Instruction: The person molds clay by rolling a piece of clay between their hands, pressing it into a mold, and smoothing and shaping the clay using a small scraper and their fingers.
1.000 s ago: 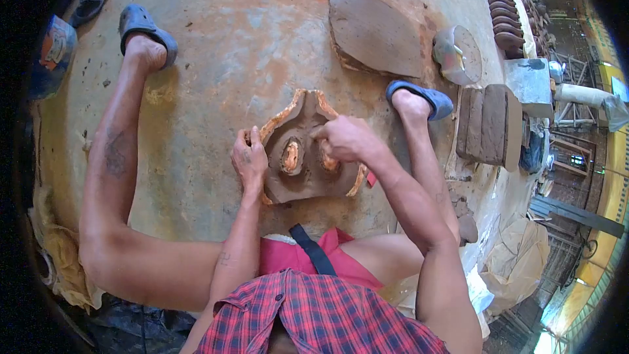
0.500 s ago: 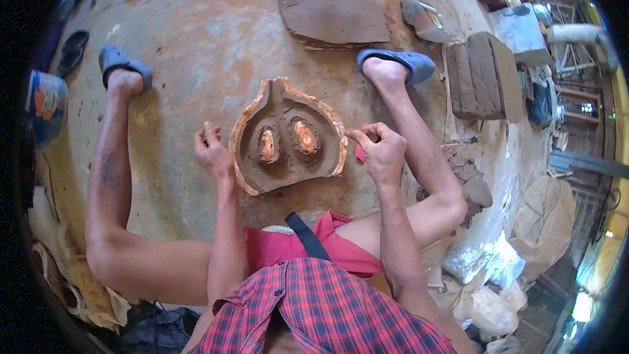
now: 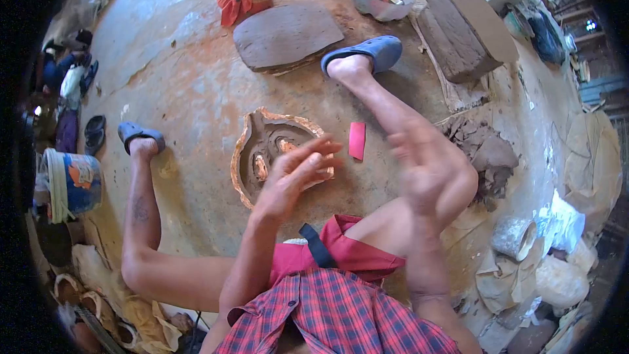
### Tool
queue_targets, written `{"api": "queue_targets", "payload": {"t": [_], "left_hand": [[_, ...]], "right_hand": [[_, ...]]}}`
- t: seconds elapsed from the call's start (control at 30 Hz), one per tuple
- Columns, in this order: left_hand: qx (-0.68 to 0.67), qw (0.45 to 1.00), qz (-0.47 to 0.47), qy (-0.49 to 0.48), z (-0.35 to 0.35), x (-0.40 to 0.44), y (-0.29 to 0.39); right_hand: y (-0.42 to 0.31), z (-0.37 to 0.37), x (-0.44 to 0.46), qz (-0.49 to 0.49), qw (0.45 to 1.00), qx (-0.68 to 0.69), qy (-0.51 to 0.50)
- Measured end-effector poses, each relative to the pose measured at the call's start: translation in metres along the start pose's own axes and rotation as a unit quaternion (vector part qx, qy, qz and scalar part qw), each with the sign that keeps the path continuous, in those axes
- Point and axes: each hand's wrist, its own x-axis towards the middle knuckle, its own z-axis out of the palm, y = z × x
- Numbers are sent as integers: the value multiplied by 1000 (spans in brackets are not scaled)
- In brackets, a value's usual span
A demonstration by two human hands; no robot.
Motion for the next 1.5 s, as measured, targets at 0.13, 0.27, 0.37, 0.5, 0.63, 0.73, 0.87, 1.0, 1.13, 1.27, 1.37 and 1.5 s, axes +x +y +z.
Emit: {"api": "queue_targets", "payload": {"t": [0.13,0.27,0.37,0.5,0.63,0.73,0.87,1.0,1.13,1.27,1.37,1.5], "left_hand": [[92,959,51,263,-70,-8,-9],[114,856,1,504,-170,-45,-53],[50,817,-95,566,-189,-68,-78],[2,812,-171,559,-179,-79,-120],[-92,846,-221,476,-150,-65,-143],[-72,862,-217,452,-155,-61,-159],[-51,868,-148,471,-162,-61,-173],[101,844,-122,512,-179,-59,-184],[55,854,-97,507,-196,-60,-169],[75,843,-79,527,-222,-60,-137],[82,835,-53,542,-281,-54,-119],[110,797,-27,594,-393,-21,-114]], "right_hand": [[13,-132,49,-6,897,-310,316],[134,-252,56,-25,796,-478,370],[263,-282,44,-22,720,-675,162],[118,-249,84,168,779,-594,108],[54,-192,78,-11,908,-354,224],[18,-78,30,82,975,-207,14],[70,55,-35,166,934,-179,-262],[136,122,-71,210,902,-173,-336],[110,140,-79,229,913,-157,-298],[117,185,-73,187,937,-57,-289],[100,241,-48,153,936,-3,-317],[87,337,8,109,925,32,-362]]}}
